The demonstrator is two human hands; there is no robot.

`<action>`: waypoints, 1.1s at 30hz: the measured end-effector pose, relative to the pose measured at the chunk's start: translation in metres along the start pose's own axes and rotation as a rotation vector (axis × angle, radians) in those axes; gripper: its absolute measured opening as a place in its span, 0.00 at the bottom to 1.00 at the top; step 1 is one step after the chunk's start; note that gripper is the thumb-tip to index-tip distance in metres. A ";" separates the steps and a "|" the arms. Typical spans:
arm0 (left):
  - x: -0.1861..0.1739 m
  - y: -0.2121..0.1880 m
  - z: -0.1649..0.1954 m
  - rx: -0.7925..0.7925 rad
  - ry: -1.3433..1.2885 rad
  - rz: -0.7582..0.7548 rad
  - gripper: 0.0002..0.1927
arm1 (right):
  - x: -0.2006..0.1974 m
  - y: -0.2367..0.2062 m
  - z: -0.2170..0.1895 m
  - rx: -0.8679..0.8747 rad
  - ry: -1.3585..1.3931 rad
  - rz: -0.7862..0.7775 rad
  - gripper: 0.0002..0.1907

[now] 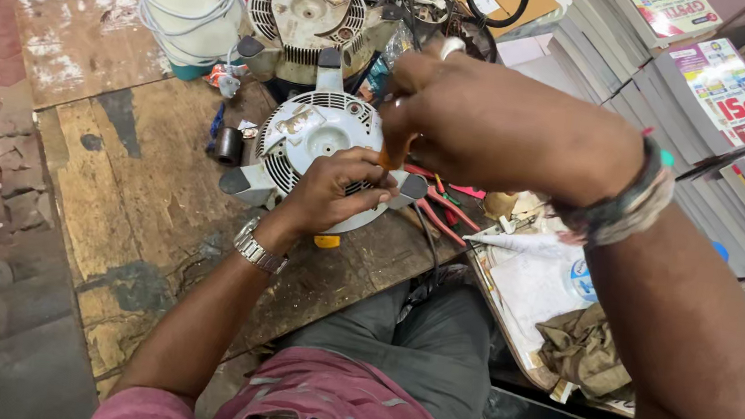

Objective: The person uses a screwdriver to loosen and remove screws from the base of a white fan housing. After removing the screws, the person lifts off the fan housing cover to expose the internal motor and wiring.

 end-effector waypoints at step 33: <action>-0.003 0.001 0.003 0.042 0.016 0.023 0.11 | -0.006 0.004 0.015 0.138 -0.144 0.137 0.23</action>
Point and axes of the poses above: each hand's wrist, its own y-axis towards the middle knuckle, its own x-axis out of the palm, z = x × y, the point moved 6 cm from there along y, towards the middle knuckle, and after that the axes turned 10 degrees about y, right-handed, at the moved point
